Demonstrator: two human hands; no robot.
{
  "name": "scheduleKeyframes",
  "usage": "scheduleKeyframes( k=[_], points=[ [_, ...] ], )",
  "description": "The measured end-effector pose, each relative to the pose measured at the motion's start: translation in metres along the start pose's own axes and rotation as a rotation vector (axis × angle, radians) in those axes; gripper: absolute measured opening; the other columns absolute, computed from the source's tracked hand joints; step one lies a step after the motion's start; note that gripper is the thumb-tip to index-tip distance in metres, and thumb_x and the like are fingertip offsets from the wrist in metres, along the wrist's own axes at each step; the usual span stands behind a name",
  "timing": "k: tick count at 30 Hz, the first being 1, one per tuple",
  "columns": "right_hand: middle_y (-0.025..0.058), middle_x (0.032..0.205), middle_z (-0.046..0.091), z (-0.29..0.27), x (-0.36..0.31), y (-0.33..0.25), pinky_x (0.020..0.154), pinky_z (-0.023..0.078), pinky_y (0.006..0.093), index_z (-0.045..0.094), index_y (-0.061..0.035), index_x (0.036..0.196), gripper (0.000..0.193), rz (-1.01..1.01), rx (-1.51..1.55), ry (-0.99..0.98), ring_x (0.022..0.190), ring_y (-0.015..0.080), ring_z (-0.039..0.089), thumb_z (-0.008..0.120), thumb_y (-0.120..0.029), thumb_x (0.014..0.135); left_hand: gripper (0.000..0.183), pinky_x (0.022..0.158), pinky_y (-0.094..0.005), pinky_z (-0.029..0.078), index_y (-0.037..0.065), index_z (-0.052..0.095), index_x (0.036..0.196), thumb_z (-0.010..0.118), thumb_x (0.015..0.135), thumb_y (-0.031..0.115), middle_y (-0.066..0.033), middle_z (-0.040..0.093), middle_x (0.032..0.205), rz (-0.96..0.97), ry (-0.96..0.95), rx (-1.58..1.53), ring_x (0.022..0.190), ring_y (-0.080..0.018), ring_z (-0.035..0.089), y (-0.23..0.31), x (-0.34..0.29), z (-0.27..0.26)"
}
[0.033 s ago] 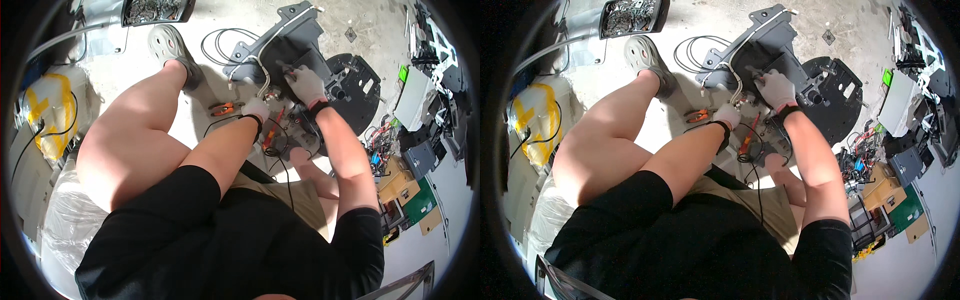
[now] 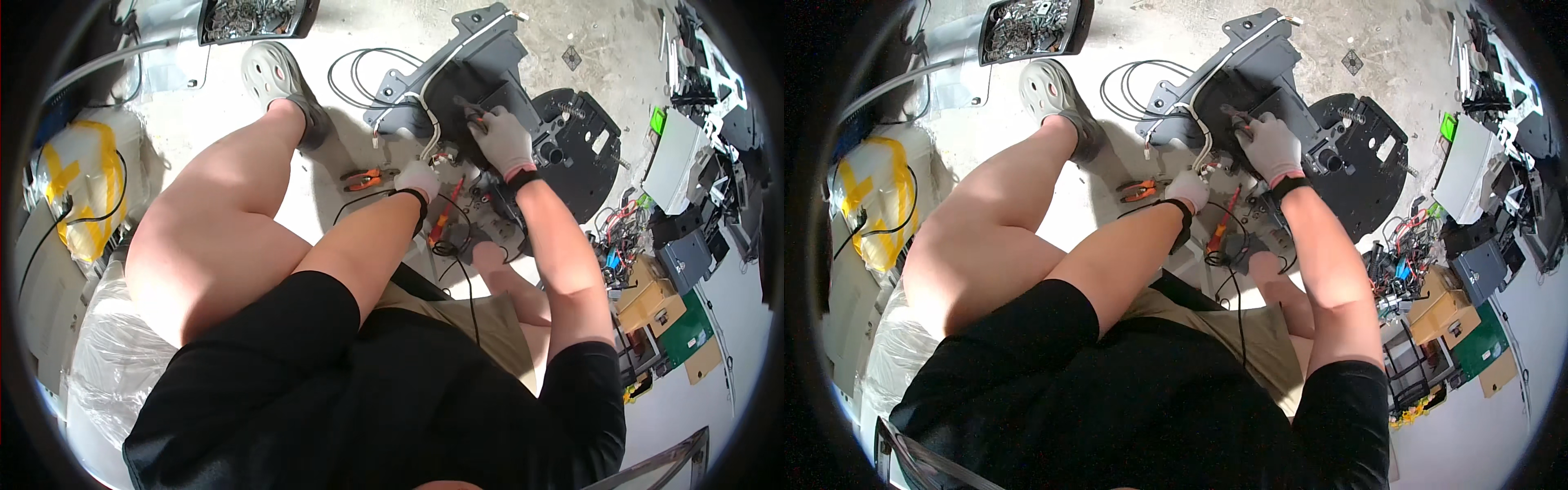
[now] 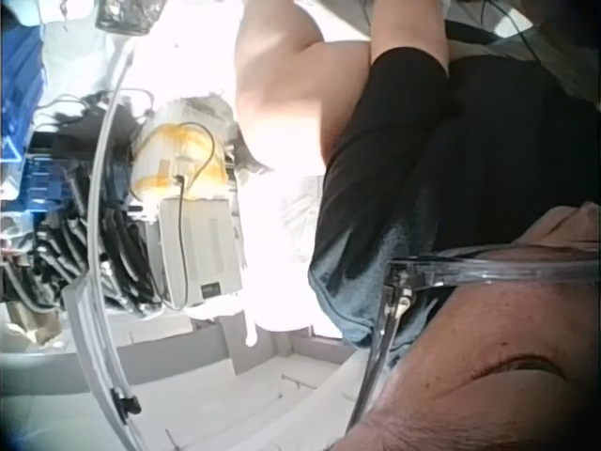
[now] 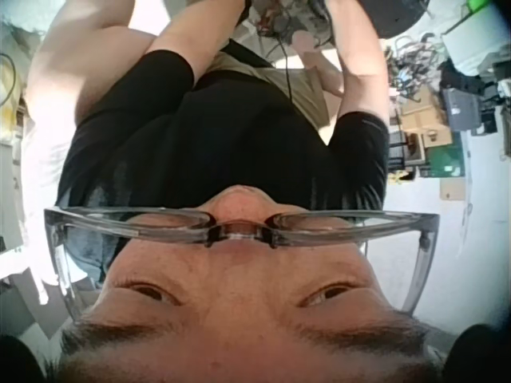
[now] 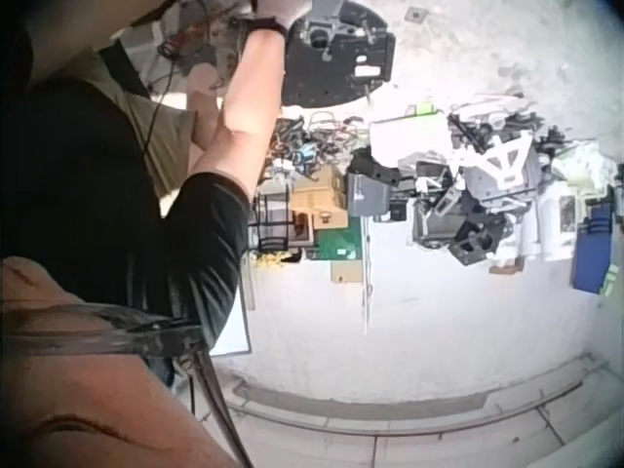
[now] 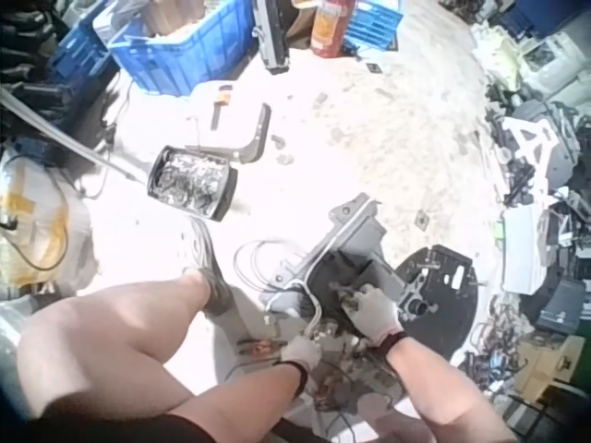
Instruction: The recorder is disassembling electronic components and wires from a robot base plate using a screwdriver.
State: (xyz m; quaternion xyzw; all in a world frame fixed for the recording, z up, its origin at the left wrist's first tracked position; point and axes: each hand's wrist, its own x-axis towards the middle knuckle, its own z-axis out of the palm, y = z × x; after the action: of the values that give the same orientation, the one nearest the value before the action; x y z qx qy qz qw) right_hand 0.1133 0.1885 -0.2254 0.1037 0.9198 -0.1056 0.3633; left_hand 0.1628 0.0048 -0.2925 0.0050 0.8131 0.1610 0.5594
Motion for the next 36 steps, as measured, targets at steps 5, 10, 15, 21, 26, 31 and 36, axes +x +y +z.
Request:
scheduleKeyframes(
  k=[5,10,15,21,26,31,36],
  points=[
    [0.0152,0.105,0.063,0.056,-0.017,0.012,0.081,0.048,0.037,0.067,-0.0019,0.1,0.033,-0.084,0.43,0.325,0.096,0.0306,0.06,0.058,-0.032,0.088,0.027,0.08,-0.0444,0.052,0.003,0.065,0.1,0.057,0.084,0.023,-0.0188,0.068,0.094,0.063,0.009,-0.011,0.09,-0.036,0.066,-0.008,0.006,0.008],
    [0.003,0.089,0.065,0.105,-0.023,-0.001,0.076,0.048,0.0257,0.065,-0.003,0.105,0.033,0.286,1.391,-0.356,0.081,0.011,0.059,0.052,-0.031,0.095,0.034,0.088,-0.041,0.048,0.008,0.064,0.11,0.061,0.083,0.028,-0.0138,0.066,0.109,-0.071,-0.011,-0.043,0.103,-0.0308,0.063,-0.012,0.007,0.002],
    [0.0065,0.103,0.066,0.142,0.001,0.014,0.078,0.048,0.0246,0.059,-0.0004,0.117,0.029,0.146,1.347,-0.322,0.089,0.0093,0.06,0.042,-0.016,0.099,0.028,0.081,-0.0436,0.051,0.004,0.065,0.104,0.057,0.084,0.022,-0.0177,0.067,0.1,-0.017,0.033,-0.013,0.095,-0.0351,0.065,-0.015,0.007,0.004],
    [0.0015,0.082,0.065,0.072,0.009,-0.004,0.066,0.046,0.0244,0.066,-0.0027,0.104,0.033,0.429,1.225,-0.529,0.074,0.0069,0.055,0.049,-0.03,0.098,0.027,0.084,-0.0421,0.05,0.006,0.065,0.105,0.057,0.084,0.022,-0.0165,0.067,0.102,0.022,-0.04,0.071,0.098,-0.0333,0.064,-0.007,-0.004,-0.003],
    [-0.0001,0.081,0.064,0.074,0.044,0.008,0.064,0.045,0.0251,0.068,-0.0028,0.099,0.029,0.286,1.147,-0.564,0.068,0.0092,0.053,0.051,-0.027,0.097,0.022,0.084,-0.0405,0.049,0.009,0.066,0.102,0.055,0.085,0.018,-0.0136,0.067,0.099,0.198,-0.01,0.239,0.095,-0.0313,0.065,-0.011,-0.014,0.005],
    [0.0066,0.066,0.055,0.048,0.065,-0.007,0.05,0.049,0.0383,0.061,-0.007,0.076,0.03,0.361,1.034,-0.691,0.054,0.0209,0.057,0.057,-0.033,0.089,0.019,0.081,-0.0395,0.048,0.01,0.065,0.098,0.055,0.083,0.014,-0.013,0.067,0.097,0.314,-0.016,0.427,0.092,-0.0289,0.066,-0.011,-0.021,0.008],
    [0.0151,0.084,0.066,0.063,0.072,-0.001,0.062,0.051,0.0393,0.063,0.0,0.095,0.033,-0.032,0.703,-0.547,0.064,0.0243,0.063,0.054,-0.032,0.089,0.015,0.082,-0.0394,0.048,0.009,0.065,0.093,0.056,0.082,0.014,-0.014,0.067,0.094,0.435,0.093,0.366,0.091,-0.0291,0.066,-0.011,-0.026,0.014]
  ],
)
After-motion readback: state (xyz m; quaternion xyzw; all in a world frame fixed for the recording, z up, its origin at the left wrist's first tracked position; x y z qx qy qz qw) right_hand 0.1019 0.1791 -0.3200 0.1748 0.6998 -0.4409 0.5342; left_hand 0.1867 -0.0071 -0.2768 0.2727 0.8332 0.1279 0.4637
